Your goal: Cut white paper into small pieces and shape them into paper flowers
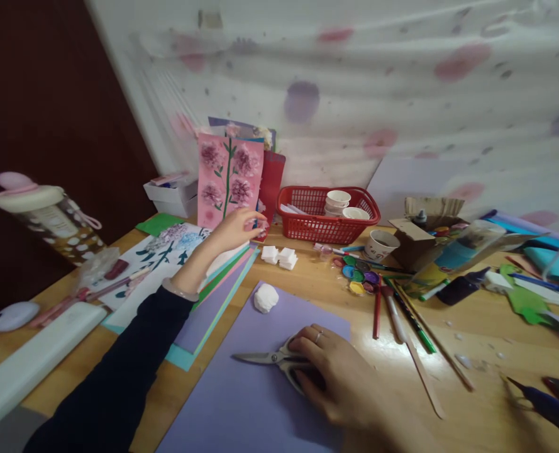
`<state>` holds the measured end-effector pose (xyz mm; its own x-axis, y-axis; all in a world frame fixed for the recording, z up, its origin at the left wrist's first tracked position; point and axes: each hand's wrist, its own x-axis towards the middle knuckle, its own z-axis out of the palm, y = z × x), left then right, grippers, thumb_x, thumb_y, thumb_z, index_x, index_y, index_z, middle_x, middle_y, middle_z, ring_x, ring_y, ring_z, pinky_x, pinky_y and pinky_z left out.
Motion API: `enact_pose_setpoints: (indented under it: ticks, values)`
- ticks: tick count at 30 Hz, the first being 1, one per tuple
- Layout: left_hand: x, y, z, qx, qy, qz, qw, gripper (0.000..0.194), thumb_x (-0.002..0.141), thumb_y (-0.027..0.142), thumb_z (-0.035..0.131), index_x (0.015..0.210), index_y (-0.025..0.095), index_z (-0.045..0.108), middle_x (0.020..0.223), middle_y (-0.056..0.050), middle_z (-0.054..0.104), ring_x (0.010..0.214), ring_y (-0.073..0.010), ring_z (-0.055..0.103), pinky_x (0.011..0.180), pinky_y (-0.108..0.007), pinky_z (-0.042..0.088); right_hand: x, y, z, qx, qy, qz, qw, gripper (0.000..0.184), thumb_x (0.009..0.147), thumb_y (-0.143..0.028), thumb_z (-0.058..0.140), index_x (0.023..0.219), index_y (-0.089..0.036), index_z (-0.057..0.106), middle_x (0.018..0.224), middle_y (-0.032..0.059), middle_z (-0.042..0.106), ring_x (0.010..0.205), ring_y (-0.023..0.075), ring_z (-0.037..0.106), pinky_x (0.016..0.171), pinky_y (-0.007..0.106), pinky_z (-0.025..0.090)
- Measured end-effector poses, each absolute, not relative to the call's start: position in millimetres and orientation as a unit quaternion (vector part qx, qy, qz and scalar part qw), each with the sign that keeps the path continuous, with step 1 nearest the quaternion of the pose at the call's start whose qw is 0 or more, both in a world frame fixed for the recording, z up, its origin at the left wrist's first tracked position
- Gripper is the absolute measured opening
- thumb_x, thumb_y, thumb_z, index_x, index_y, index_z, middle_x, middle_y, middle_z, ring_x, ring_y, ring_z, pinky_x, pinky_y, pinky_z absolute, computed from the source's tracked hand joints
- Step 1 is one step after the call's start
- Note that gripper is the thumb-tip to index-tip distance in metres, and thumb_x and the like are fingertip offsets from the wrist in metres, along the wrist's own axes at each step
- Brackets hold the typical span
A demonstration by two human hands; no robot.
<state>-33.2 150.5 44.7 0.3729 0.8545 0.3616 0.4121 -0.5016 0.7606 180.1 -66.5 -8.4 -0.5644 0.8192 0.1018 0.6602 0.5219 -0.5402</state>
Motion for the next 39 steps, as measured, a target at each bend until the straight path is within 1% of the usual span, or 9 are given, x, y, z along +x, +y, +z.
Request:
enact_pose_setpoints:
  ticks: [4, 9, 11, 15, 20, 24, 26, 32, 39]
  values:
    - [-49, 140, 57, 0.784, 0.442, 0.395, 0.184, 0.021, 0.074, 0.022, 0.059, 0.092, 0.016, 0.068, 0.096, -0.005, 0.069, 0.089, -0.0184, 0.060, 0.082, -0.028, 0.043, 179, -67, -7, -0.431, -0.856, 0.224, 0.175, 0.027, 0.073, -0.012, 0.050, 0.098, -0.018, 0.057, 0.091, 0.0065, 0.058, 0.083, 0.0196, 0.050, 0.072, 0.033, 0.041]
    - [-50, 111, 27, 0.837, 0.429, 0.253, 0.226, 0.016, 0.072, 0.027, 0.062, 0.083, 0.017, 0.067, 0.074, -0.003, 0.067, 0.064, -0.0161, 0.058, 0.059, -0.024, 0.041, 180, -66, -7, -0.427, -0.866, 0.195, 0.173, 0.032, 0.068, -0.008, 0.049, 0.099, -0.017, 0.056, 0.093, 0.0074, 0.057, 0.088, 0.0212, 0.050, 0.077, 0.035, 0.040]
    - [-49, 90, 18, 0.846, 0.439, 0.205, 0.221, 0.029, 0.067, 0.037, 0.068, 0.088, 0.017, 0.065, 0.074, -0.003, 0.065, 0.064, -0.0173, 0.058, 0.058, -0.025, 0.041, 183, -64, -9, -0.435, -0.865, 0.182, 0.171, 0.033, 0.067, -0.008, 0.050, 0.099, -0.017, 0.055, 0.094, 0.0076, 0.057, 0.087, 0.0216, 0.050, 0.077, 0.035, 0.041]
    - [-49, 57, 12, 0.883, 0.387, 0.159, 0.214, 0.059, 0.061, 0.044, 0.073, 0.112, 0.020, 0.057, 0.104, -0.007, 0.062, 0.086, -0.0217, 0.060, 0.071, -0.028, 0.045, 190, -59, -13, -0.453, -0.859, 0.157, 0.179, 0.033, 0.065, -0.007, 0.050, 0.097, -0.017, 0.054, 0.093, 0.0071, 0.056, 0.086, 0.0214, 0.050, 0.076, 0.035, 0.041]
    - [-36, 84, 7, 0.879, 0.390, 0.235, 0.140, 0.031, 0.079, 0.029, 0.056, 0.107, 0.017, 0.061, 0.111, -0.009, 0.061, 0.105, -0.0217, 0.056, 0.092, -0.032, 0.040, 194, -51, -15, -0.475, -0.839, 0.125, 0.232, 0.016, 0.082, -0.021, 0.048, 0.095, -0.016, 0.055, 0.094, 0.0094, 0.057, 0.089, 0.0215, 0.052, 0.079, 0.036, 0.042]
    - [-15, 128, -3, 0.885, 0.387, 0.222, 0.135, 0.063, 0.067, 0.019, 0.068, 0.126, 0.015, 0.048, 0.134, -0.014, 0.048, 0.125, -0.0261, 0.042, 0.105, -0.037, 0.030, 193, -54, -12, -0.464, -0.848, 0.133, 0.217, 0.060, 0.072, -0.042, 0.066, 0.123, -0.017, 0.047, 0.125, 0.0146, 0.046, 0.112, 0.0284, 0.045, 0.092, 0.042, 0.038]
    - [-5, 144, -7, 0.888, 0.385, 0.200, 0.152, 0.080, 0.057, 0.018, 0.074, 0.130, 0.010, 0.043, 0.134, -0.018, 0.047, 0.124, -0.0291, 0.043, 0.102, -0.037, 0.033, 190, -58, -12, -0.451, -0.859, 0.150, 0.189, 0.070, 0.065, -0.046, 0.071, 0.126, -0.019, 0.047, 0.129, 0.0141, 0.044, 0.116, 0.0301, 0.043, 0.094, 0.044, 0.037]
    - [6, 168, -15, 0.890, 0.383, 0.142, 0.201, 0.073, 0.052, 0.011, 0.073, 0.122, 0.013, 0.051, 0.119, -0.013, 0.062, 0.104, -0.0253, 0.059, 0.087, -0.030, 0.045, 183, -60, -13, -0.421, -0.869, 0.167, 0.201, 0.038, 0.071, -0.025, 0.065, 0.109, -0.020, 0.059, 0.111, 0.0098, 0.057, 0.103, 0.0242, 0.050, 0.091, 0.040, 0.039]
    - [7, 170, -8, 0.890, 0.381, 0.129, 0.213, 0.069, 0.056, 0.016, 0.073, 0.121, 0.011, 0.052, 0.123, -0.014, 0.059, 0.106, -0.0242, 0.058, 0.088, -0.029, 0.044, 184, -59, -15, -0.423, -0.866, 0.157, 0.213, 0.033, 0.070, -0.011, 0.055, 0.101, -0.019, 0.062, 0.095, 0.0079, 0.058, 0.089, 0.0208, 0.052, 0.078, 0.033, 0.043]
